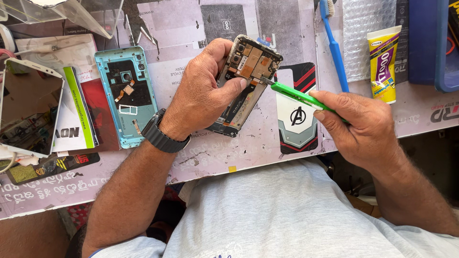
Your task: The person applies adhesive to a small internal component and places it inside a disassembled smartphone chassis. They then apply adhesive to a new battery and insert it into the phone, pressing it into place.
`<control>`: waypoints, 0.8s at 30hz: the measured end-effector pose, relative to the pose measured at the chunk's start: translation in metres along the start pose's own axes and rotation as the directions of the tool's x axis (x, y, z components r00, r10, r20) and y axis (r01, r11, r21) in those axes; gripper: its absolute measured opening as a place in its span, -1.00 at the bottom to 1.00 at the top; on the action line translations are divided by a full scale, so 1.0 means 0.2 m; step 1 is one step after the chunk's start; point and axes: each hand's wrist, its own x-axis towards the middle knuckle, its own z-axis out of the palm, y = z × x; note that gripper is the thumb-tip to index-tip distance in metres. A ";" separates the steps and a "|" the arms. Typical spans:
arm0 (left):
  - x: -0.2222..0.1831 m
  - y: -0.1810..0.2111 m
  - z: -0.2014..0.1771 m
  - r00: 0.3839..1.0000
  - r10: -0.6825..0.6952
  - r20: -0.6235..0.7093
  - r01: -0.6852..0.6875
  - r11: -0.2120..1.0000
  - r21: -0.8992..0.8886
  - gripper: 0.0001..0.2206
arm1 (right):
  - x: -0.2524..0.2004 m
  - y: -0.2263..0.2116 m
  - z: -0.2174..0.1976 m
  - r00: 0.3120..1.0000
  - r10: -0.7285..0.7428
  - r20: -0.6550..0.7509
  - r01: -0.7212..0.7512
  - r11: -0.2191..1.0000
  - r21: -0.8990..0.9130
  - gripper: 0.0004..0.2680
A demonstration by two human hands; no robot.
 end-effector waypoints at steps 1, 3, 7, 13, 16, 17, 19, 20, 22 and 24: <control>0.00 0.00 0.00 1.000 0.003 0.007 -0.003 1.000 0.007 -0.73 | 0.00 0.02 0.00 1.000 -0.022 0.001 0.022 0.999 0.036 -0.80; 0.00 0.00 -0.01 1.000 0.009 0.023 -0.010 1.000 0.019 -0.71 | -0.01 0.05 -0.01 1.000 -0.013 0.024 0.009 0.991 0.134 -0.80; 0.00 0.00 0.00 0.998 0.025 0.055 -0.024 0.999 -0.029 -0.70 | -0.03 0.13 -0.02 0.957 0.249 0.148 -0.286 0.897 0.338 -0.79; 0.00 -0.01 0.00 0.998 0.022 0.051 -0.020 0.999 -0.047 -0.71 | -0.03 0.15 0.01 0.992 0.077 0.104 -0.109 0.930 0.351 -0.80; 0.00 -0.01 0.00 0.999 0.006 0.054 0.001 0.991 -0.131 -0.73 | -0.03 0.09 -0.02 0.997 -0.050 0.062 0.038 0.982 0.186 -0.81; 0.00 -0.01 -0.01 0.999 0.019 0.046 -0.013 0.991 -0.132 -0.73 | -0.03 0.07 -0.04 0.996 -0.060 0.060 0.051 0.989 0.135 -0.81; 0.01 -0.01 0.00 1.000 0.017 0.019 -0.014 0.989 -0.146 -0.71 | -0.07 0.02 -0.08 1.000 0.006 -0.009 -0.006 1.000 0.000 -0.81; 0.01 -0.01 -0.01 1.000 -0.003 0.000 0.003 0.988 -0.153 -0.70 | -0.09 0.00 -0.09 0.998 0.042 -0.050 -0.045 0.997 -0.069 -0.81; 0.01 0.00 -0.01 0.999 -0.026 -0.028 0.022 0.990 -0.142 -0.68 | -0.11 -0.01 -0.06 0.993 0.005 -0.119 -0.032 0.973 -0.227 -0.82; 0.01 0.01 0.01 0.998 -0.034 -0.046 0.029 0.994 -0.102 -0.67 | -0.12 -0.01 -0.04 0.988 -0.052 -0.145 -0.001 0.940 -0.341 -0.82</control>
